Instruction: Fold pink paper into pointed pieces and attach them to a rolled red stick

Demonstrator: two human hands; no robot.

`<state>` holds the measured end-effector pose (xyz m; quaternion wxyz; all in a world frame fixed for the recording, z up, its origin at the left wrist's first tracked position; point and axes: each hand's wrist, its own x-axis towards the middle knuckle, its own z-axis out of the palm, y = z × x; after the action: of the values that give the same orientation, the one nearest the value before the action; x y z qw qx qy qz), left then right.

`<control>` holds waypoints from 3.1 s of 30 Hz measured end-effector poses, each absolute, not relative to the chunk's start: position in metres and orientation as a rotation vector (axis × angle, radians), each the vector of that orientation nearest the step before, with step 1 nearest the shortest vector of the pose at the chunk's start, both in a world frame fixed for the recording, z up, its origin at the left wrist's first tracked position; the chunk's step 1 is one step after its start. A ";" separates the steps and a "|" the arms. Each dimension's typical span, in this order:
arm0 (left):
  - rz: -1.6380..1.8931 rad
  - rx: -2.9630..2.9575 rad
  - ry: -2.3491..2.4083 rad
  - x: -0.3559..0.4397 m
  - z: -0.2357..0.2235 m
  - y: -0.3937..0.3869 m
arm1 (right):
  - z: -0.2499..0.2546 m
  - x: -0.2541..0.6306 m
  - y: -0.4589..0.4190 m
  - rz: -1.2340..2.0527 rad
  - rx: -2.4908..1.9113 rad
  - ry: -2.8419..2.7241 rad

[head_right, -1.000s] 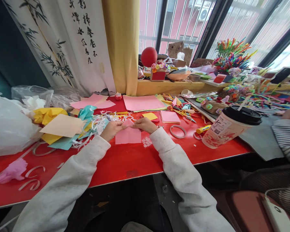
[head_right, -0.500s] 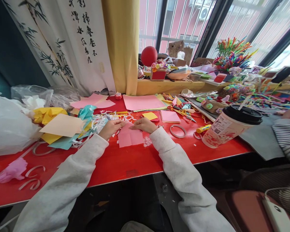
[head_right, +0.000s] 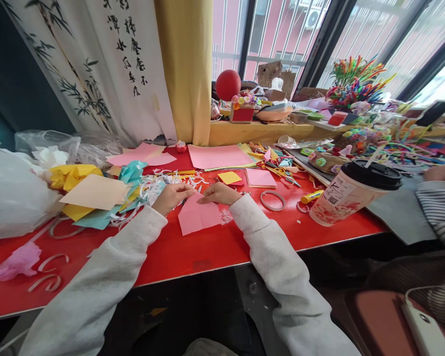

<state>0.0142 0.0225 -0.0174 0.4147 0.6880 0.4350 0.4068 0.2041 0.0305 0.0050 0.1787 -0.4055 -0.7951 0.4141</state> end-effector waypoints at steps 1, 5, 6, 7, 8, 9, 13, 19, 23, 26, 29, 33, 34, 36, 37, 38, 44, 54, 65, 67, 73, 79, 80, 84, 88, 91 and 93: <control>1.015 1.728 1.089 0.014 -0.017 0.022 | 0.005 0.204 0.030 1.166 -1.150 -2.250; 1.003 1.756 1.120 0.016 -0.018 0.021 | 0.005 0.204 0.030 1.139 -1.130 -2.283; 0.997 1.777 1.142 0.017 -0.018 0.020 | 0.006 0.204 0.029 1.147 -1.114 -2.303; 0.991 1.808 1.169 0.017 -0.018 0.019 | 0.006 0.203 0.028 1.170 -1.097 -2.318; 0.987 1.851 1.200 0.018 -0.017 0.018 | 0.007 0.203 0.027 1.202 -1.085 -2.321; 0.979 1.901 1.229 0.019 -0.016 0.016 | 0.007 0.202 0.026 1.237 -1.080 -2.309; 0.941 2.051 1.283 0.021 -0.011 0.010 | 0.006 0.200 0.024 1.322 -1.104 -2.188; 0.933 2.093 1.277 0.019 -0.011 0.012 | -0.002 0.198 0.029 1.219 -1.044 -2.230; 0.973 2.079 1.302 0.014 -0.010 0.016 | -0.006 0.197 0.029 1.257 -1.091 -2.201; 0.997 2.065 1.334 0.012 -0.007 0.017 | -0.005 0.196 0.028 1.236 -1.097 -2.181; 1.028 2.047 1.357 0.010 -0.005 0.017 | -0.003 0.196 0.028 1.214 -1.093 -2.164; 1.118 2.036 1.374 0.007 -0.002 0.020 | -0.002 0.197 0.029 1.220 -1.116 -2.172; 1.122 2.040 1.374 0.006 -0.002 0.021 | -0.002 0.198 0.030 1.220 -1.120 -2.181; 1.118 2.051 1.369 0.004 -0.002 0.022 | -0.001 0.200 0.031 1.190 -1.148 -2.211; 1.122 2.054 1.367 0.004 -0.002 0.022 | -0.001 0.202 0.031 1.162 -1.171 -2.222; 1.130 2.054 1.370 0.003 -0.002 0.022 | 0.000 0.204 0.032 1.134 -1.185 -2.227; 1.091 2.107 1.364 0.008 -0.002 0.018 | 0.003 0.202 0.030 1.153 -1.101 -2.117; 1.128 1.726 1.164 0.008 0.001 0.018 | -0.004 0.197 0.032 1.319 -0.998 -1.637; 1.206 1.478 0.957 0.004 -0.003 0.023 | -0.004 0.192 0.028 1.447 -0.948 -1.346; 1.223 1.404 0.885 0.003 -0.005 0.026 | -0.003 0.192 0.027 1.456 -0.944 -1.316; 1.204 1.372 0.907 0.003 0.001 0.018 | -0.003 0.193 0.027 1.536 -0.947 -1.314; 1.059 1.422 0.877 0.008 0.018 0.001 | -0.003 0.192 0.026 1.532 -0.942 -1.285; 1.052 1.410 0.893 0.008 0.019 0.000 | -0.002 0.192 0.026 1.533 -0.957 -1.286; 1.139 1.431 0.942 0.007 0.018 0.003 | 0.000 0.192 0.024 1.568 -0.977 -1.304; 1.116 1.522 0.959 0.006 0.014 0.007 | -0.001 0.194 0.025 1.540 -0.930 -1.361; 1.101 1.498 0.933 0.005 0.009 0.010 | -0.002 0.194 0.026 1.521 -0.910 -1.378; 1.131 1.483 0.922 0.004 0.006 0.012 | -0.002 0.195 0.026 1.552 -0.903 -1.376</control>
<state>0.0040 0.0125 0.0060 0.5059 0.6150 0.3824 0.4687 0.1947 0.0259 -0.0021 0.4256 -0.3612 -0.5506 0.6207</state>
